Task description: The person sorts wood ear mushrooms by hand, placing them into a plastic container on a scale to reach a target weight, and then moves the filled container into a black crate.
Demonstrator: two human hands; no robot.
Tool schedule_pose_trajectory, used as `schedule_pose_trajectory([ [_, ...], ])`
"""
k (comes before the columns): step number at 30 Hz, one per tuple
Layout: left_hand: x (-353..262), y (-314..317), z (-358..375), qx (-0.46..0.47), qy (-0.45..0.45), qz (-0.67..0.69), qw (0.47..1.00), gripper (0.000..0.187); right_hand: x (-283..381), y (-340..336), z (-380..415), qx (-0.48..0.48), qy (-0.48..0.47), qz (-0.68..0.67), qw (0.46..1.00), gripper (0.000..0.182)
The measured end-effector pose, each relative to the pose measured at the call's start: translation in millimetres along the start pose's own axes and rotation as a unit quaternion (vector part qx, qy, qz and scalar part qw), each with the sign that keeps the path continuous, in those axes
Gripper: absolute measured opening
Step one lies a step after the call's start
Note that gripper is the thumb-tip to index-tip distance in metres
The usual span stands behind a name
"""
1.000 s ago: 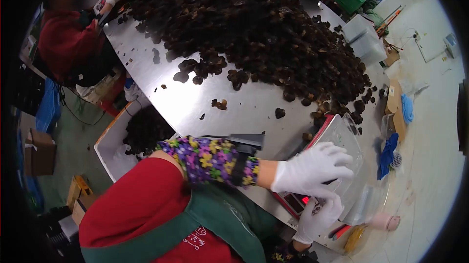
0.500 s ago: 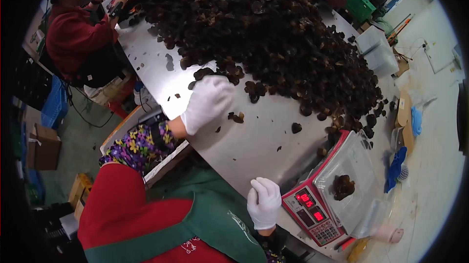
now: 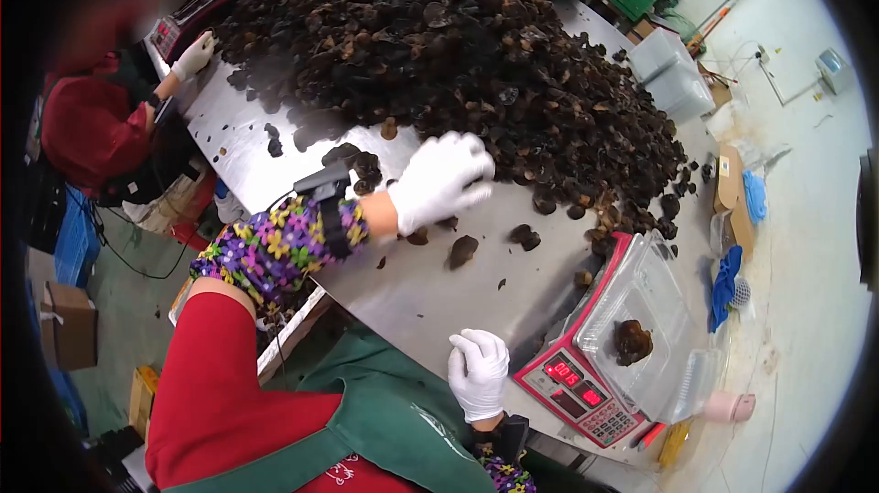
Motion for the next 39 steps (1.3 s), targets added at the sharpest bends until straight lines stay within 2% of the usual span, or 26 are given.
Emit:
schedule_pose_trajectory([
  [1, 9.6, -2.1, -19.5, 0.0, -0.035, -0.032, 0.999, 0.024, -0.4, 0.3, -0.4, 0.001, -0.002, -0.005, 1.0, 0.024],
  [2, 28.5, 4.1, -32.7, -0.104, -0.005, -0.083, 0.991, 0.029, -1.1, -0.2, -0.5, 0.003, -0.005, -0.009, 1.0, 0.024],
  [4, 61.0, 12.6, -59.0, -0.154, -0.096, -0.178, 0.967, 0.054, -1.2, -1.4, -0.9, 0.003, -0.005, -0.008, 1.0, 0.024],
  [6, 68.7, 22.2, -73.3, -0.083, -0.208, -0.092, 0.97, 0.061, -1.3, -0.9, -2.1, 0.002, -0.003, -0.007, 1.0, 0.024],
  [8, 60.3, 38.6, -71.4, 0.022, -0.192, -0.051, 0.98, 0.061, -1.9, 0.0, -1.3, -0.002, -0.003, -0.014, 1.0, 0.024],
  [14, -9.3, 41.7, -8.6, 0.053, -0.017, 0.023, 0.998, 0.025, -1.3, -0.5, -1.6, -0.006, -0.004, -0.012, 1.0, 0.024],
  [16, -33.0, 29.8, 15.3, 0.112, 0.01, 0.026, 0.993, 0.023, -1.1, -0.1, -0.8, -0.008, -0.002, -0.014, 1.0, 0.025],
  [18, -42.3, 26.2, 45.1, 0.082, 0.085, 0.0, 0.993, 0.026, -1.3, -0.1, 0.0, -0.008, -0.002, -0.018, 1.0, 0.025],
  [21, -45.7, -0.8, 68.4, 0.074, 0.082, -0.02, 0.994, 0.03, -1.3, 0.3, 0.9, -0.009, -0.004, -0.019, 1.0, 0.025],
  [22, -41.2, -5.8, 77.0, 0.057, 0.037, -0.023, 0.997, 0.034, -1.3, 0.7, 1.4, -0.009, -0.004, -0.018, 1.0, 0.026],
  [26, -7.5, -31.6, 99.5, -0.033, -0.05, -0.116, 0.991, 0.034, -1.1, 0.0, 0.6, -0.009, -0.011, -0.015, 1.0, 0.026],
  [30, 17.3, -40.8, 127.0, -0.092, -0.15, -0.067, 0.982, 0.047, -1.7, 0.2, 0.8, -0.005, -0.015, -0.019, 1.0, 0.025],
  [32, 15.8, -41.4, 137.0, -0.113, -0.155, -0.069, 0.979, 0.046, -0.1, -2.7, -1.1, -0.001, -0.001, -0.033, 0.999, 0.023],
  [34, 20.3, -36.7, 149.4, -0.163, -0.193, 0.011, 0.968, 0.043, 3.2, -9.8, -5.7, 0.01, 0.012, -0.047, 0.999, 0.022],
  [35, 18.6, -37.1, 152.6, -0.161, -0.171, -0.036, 0.971, 0.037, 4.3, -12.6, -6.9, 0.021, 0.028, -0.06, 0.998, 0.022],
  [39, 11.2, -37.2, 144.3, -0.165, -0.145, -0.004, 0.976, 0.022, 3.8, -15.5, -10.8, 0.017, 0.049, -0.07, 0.996, 0.02],
])
Point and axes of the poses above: each hand's wrist, its own z-axis away from the middle knuckle, its own y-axis out of the palm, x = y × z, the point moved 1 cm from there along -z, towards the middle knuckle, and after that the axes turned 6 degrees about z, right-handed, at the moved point
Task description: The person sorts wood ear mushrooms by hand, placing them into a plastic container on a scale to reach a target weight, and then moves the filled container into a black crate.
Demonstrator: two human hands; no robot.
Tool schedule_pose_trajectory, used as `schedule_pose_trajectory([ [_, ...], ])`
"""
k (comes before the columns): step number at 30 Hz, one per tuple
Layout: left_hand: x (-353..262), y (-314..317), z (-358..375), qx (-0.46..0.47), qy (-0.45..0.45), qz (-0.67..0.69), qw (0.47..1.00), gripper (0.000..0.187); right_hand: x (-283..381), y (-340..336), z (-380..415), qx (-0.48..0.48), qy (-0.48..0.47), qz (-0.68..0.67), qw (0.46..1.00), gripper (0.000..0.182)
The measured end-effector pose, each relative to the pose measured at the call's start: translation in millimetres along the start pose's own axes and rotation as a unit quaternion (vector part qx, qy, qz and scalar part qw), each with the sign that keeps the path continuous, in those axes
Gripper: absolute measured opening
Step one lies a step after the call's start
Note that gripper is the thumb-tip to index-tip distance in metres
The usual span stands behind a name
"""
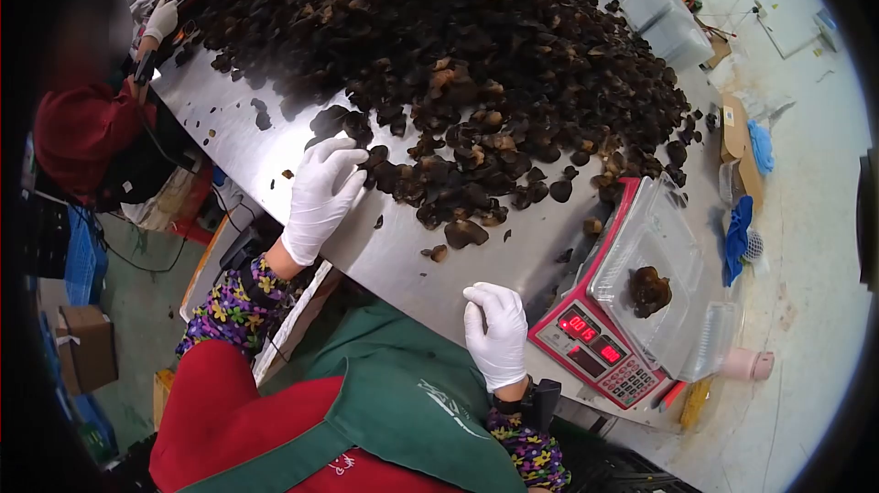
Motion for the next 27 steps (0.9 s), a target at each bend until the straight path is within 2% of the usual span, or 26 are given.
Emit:
schedule_pose_trajectory([
  [4, -19.3, 8.9, -20.7, 0.023, 0.015, 0.045, 0.999, 0.022, -0.3, 6.9, 0.3, -0.011, 0.01, 0.012, 1.0, 0.02],
  [7, -34.9, 21.6, -30.5, 0.073, 0.075, 0.045, 0.994, 0.02, -6.5, 16.8, 6.7, -0.042, 0.01, 0.03, 0.999, 0.02],
  [9, -36.8, 31.3, -38.1, 0.111, 0.066, 0.054, 0.99, 0.019, -7.5, 21.2, 9.6, -0.05, -0.011, 0.072, 0.996, 0.021],
  [11, -35.1, 37.7, -50.7, 0.1, 0.033, 0.061, 0.993, 0.016, -6.5, 21.0, 9.0, -0.053, -0.015, 0.075, 0.996, 0.021],
  [13, -25.2, 46.7, -73.3, 0.036, 0.048, 0.069, 0.996, 0.013, -6.6, 20.3, 9.2, -0.049, -0.016, 0.071, 0.996, 0.021],
  [14, -26.1, 48.1, -83.8, 0.032, -0.018, 0.114, 0.993, 0.014, -6.8, 20.4, 8.9, -0.05, -0.018, 0.07, 0.996, 0.021],
  [15, -15.9, 54.7, -98.8, 0.007, 0.02, 0.083, 0.996, 0.014, -7.1, 20.2, 8.4, -0.051, -0.015, 0.066, 0.996, 0.021],
  [18, -6.6, 71.1, -132.0, -0.002, 0.019, 0.037, 0.999, 0.016, -8.8, 20.1, 7.8, -0.052, -0.011, 0.051, 0.997, 0.021],
  [20, -1.3, 87.2, -142.6, -0.002, 0.118, -0.095, 0.988, 0.023, -9.1, 18.8, 7.1, -0.054, -0.008, 0.043, 0.998, 0.021],
  [21, 8.7, 97.0, -143.9, 0.029, 0.122, -0.107, 0.986, 0.026, -7.9, 18.4, 7.0, -0.054, -0.007, 0.04, 0.998, 0.021],
  [23, 31.9, 116.5, -145.8, 0.047, 0.091, -0.065, 0.993, 0.024, -8.0, 18.0, 7.0, -0.057, -0.007, 0.039, 0.998, 0.021],
  [25, 23.3, 109.3, -143.9, 0.037, 0.047, 0.093, 0.994, 0.024, -10.2, 19.3, 8.3, -0.06, -0.012, 0.035, 0.998, 0.021],
  [26, 19.6, 100.7, -142.8, 0.099, -0.014, 0.21, 0.973, 0.022, -10.3, 18.8, 8.9, -0.057, -0.009, 0.033, 0.998, 0.021],
  [27, 3.2, 85.3, -140.5, 0.163, -0.178, 0.314, 0.918, 0.02, -9.6, 18.3, 8.6, -0.059, -0.006, 0.031, 0.998, 0.021],
])
Point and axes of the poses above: each hand's wrist, its own z-axis away from the middle knuckle, its own y-axis out of the palm, x = y × z, the point moved 1 cm from there along -z, towards the middle knuckle, and after that the axes turned 6 degrees about z, right-handed, at the moved point
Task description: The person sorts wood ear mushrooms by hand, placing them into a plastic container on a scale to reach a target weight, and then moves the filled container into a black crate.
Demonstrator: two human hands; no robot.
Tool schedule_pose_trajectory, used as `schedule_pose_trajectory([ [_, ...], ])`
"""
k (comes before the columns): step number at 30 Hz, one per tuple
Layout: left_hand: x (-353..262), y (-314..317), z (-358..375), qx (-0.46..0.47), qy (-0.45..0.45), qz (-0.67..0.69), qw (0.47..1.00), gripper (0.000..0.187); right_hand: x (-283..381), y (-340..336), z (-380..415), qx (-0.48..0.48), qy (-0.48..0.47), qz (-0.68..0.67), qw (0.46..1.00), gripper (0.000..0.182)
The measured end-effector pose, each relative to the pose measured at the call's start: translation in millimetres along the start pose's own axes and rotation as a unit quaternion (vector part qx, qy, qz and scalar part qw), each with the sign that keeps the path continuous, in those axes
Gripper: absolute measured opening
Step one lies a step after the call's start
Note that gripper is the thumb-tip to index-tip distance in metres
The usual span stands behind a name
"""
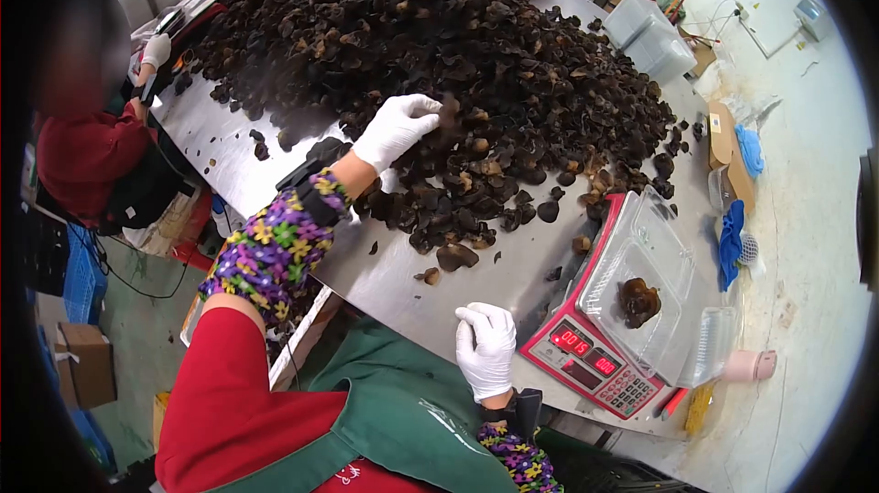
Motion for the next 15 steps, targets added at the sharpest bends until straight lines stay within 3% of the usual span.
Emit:
schedule_pose_trajectory([
  [2, 6.0, -6.9, 7.5, 0.013, -0.13, 0.162, 0.978, 0.019, 1.4, -1.0, -1.1, 0.003, 0.001, -0.005, 1.0, 0.021],
  [6, -4.7, -14.5, 40.4, 0.07, -0.153, 0.287, 0.943, 0.025, 1.2, -0.3, -1.1, 0.007, 0.001, -0.009, 1.0, 0.021],
  [11, 16.1, -26.7, 65.4, 0.114, -0.148, 0.3, 0.935, 0.033, 2.4, -0.4, -0.7, 0.001, 0.004, -0.011, 1.0, 0.019],
  [14, -1.9, -11.1, 99.1, 0.135, -0.113, 0.289, 0.941, 0.035, -0.4, -4.7, 0.5, 0.03, -0.004, -0.025, 0.999, 0.03],
  [15, -34.7, -3.6, 116.4, 0.128, -0.124, 0.217, 0.96, 0.028, 6.6, -10.2, -0.3, 0.029, -0.001, -0.023, 0.999, 0.03],
])
Point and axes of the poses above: each hand's wrist, its own z-axis away from the middle knuckle, its own y-axis out of the palm, x = y × z, the point moved 1 cm from there along -z, towards the middle knuckle, and after that the axes turned 6 degrees about z, right-handed, at the moved point
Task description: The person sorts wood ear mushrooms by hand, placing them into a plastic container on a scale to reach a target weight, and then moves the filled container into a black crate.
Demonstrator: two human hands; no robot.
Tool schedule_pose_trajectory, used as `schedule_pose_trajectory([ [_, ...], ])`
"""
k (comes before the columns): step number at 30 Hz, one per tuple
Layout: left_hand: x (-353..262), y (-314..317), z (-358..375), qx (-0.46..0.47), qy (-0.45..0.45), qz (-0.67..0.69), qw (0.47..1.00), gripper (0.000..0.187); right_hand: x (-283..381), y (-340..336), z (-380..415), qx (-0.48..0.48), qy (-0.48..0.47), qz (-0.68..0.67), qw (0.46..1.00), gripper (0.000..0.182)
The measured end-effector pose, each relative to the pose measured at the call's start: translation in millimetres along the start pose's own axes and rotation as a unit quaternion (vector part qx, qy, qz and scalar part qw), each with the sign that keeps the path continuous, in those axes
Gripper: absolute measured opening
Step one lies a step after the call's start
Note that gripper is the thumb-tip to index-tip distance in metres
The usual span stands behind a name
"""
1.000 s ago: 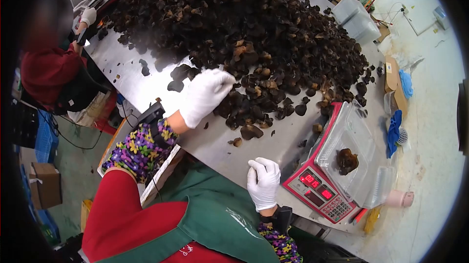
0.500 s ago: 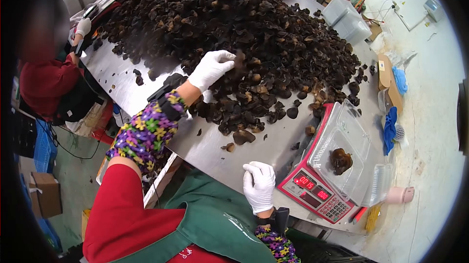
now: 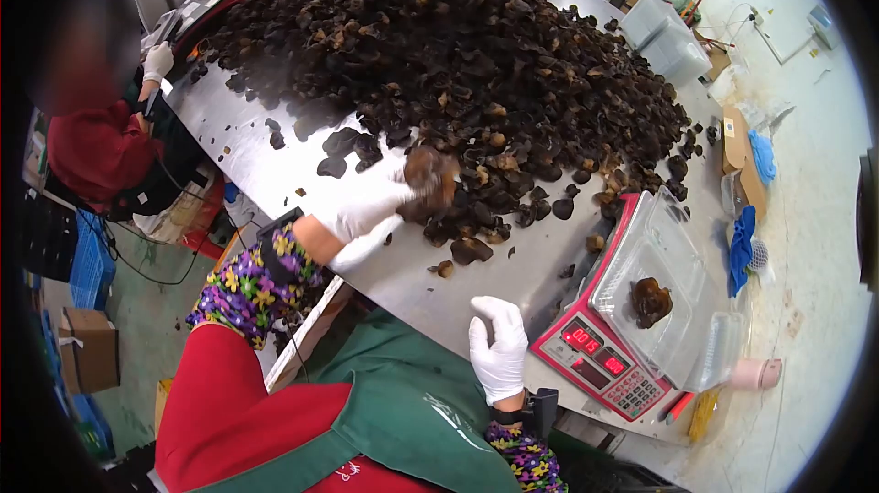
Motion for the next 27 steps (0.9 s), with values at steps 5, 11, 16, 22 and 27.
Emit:
schedule_pose_trajectory([
  [5, 40.5, 66.6, 52.0, 0.082, -0.006, -0.079, 0.993, 0.008, 46.9, -31.5, -6.7, 0.01, 0.201, -0.352, 0.914, 0.064],
  [11, 53.5, 100.0, 71.5, 0.097, -0.038, 0.046, 0.994, 0.02, 44.5, -92.9, -4.3, -0.089, 0.093, -0.101, 0.987, 0.049],
  [16, 44.9, 43.4, 38.6, -0.089, 0.246, -0.353, 0.898, 0.029, -2.6, -191.8, -16.3, -0.281, 0.139, 0.08, 0.946, 0.057],
  [22, 29.0, 26.4, -5.2, -0.12, 0.306, -0.563, 0.758, 0.04, -39.8, -202.8, -10.8, -0.161, 0.154, 0.179, 0.958, 0.063],
  [27, 43.5, 45.4, -39.9, -0.033, 0.372, -0.636, 0.675, 0.026, -5.1, -179.1, -6.5, -0.204, 0.071, 0.297, 0.93, 0.043],
])
Point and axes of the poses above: each hand's wrist, its own z-axis away from the middle knuckle, its own y-axis out of the palm, x = y × z, the point moved 1 cm from there along -z, towards the middle knuckle, and after that the axes turned 6 degrees about z, right-handed, at the moved point
